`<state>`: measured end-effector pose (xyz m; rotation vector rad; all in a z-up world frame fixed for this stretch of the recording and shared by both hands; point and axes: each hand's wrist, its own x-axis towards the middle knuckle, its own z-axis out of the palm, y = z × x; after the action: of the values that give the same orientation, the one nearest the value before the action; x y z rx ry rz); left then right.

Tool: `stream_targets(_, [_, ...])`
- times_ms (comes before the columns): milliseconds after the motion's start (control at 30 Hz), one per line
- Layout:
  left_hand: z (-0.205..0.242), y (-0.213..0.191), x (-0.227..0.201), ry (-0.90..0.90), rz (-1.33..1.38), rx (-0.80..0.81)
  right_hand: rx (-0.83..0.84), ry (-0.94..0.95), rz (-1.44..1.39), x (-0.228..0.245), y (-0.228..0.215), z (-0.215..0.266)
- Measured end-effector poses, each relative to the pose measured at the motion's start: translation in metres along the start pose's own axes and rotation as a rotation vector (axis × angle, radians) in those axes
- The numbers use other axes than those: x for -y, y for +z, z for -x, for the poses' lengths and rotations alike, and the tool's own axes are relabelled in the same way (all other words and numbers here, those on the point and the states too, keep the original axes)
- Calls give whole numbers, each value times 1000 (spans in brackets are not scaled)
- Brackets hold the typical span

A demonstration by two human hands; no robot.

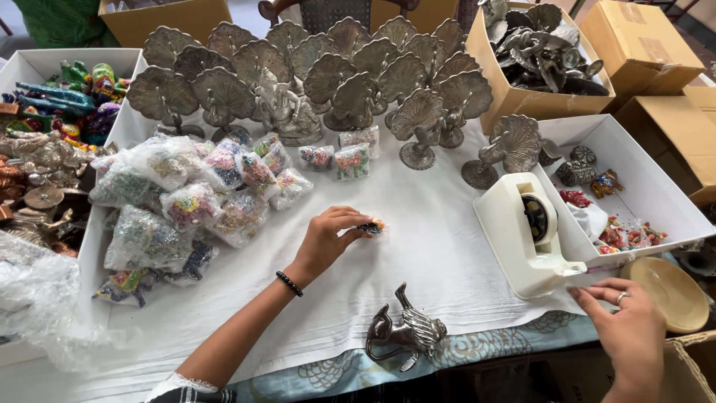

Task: The person wipes a small decorative figurine with a white cloth, then wraps it in bubble wrap and secures it with tape. The person repeats this process for a second figurine, handling each item individually on a table covered with various decorative objects.

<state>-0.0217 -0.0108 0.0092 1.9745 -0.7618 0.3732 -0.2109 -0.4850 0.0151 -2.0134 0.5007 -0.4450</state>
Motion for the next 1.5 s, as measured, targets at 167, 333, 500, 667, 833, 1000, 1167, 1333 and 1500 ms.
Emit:
stream_targets(167, [-6, 1, -3, 141, -40, -59, -533, -226, 1234, 48, 2, 35])
stream_targets(333, [-24, 0, -22, 85, 0, 52, 44, -911, 630, 157, 83, 32])
stream_targets(500, [-29, 1, -28, 63, -26, 108, 374, -1241, 583, 205, 181, 12])
stream_targets(667, [-32, -2, -31, 48, -2, 107, 312, -1430, 850, 209, 214, 3])
stream_targets(833, [-26, 2, -25, 84, -35, 126, 195, -1548, 1015, 217, 219, -8])
stream_targets(1000, [-21, 1, -25, 128, -45, 163, 206, -1617, 1125, 229, 221, -10])
stream_targets(1167, [-16, -4, -25, 213, -15, 216, 460, -1523, 1065, 243, 231, -21])
stream_targets(1333, [14, 17, -13, 428, -31, 228, 574, -1417, 1090, 242, 254, -60])
stream_targets(1500, [10, 4, -17, 352, 43, 227, 746, -1229, 904, 196, 271, -84])
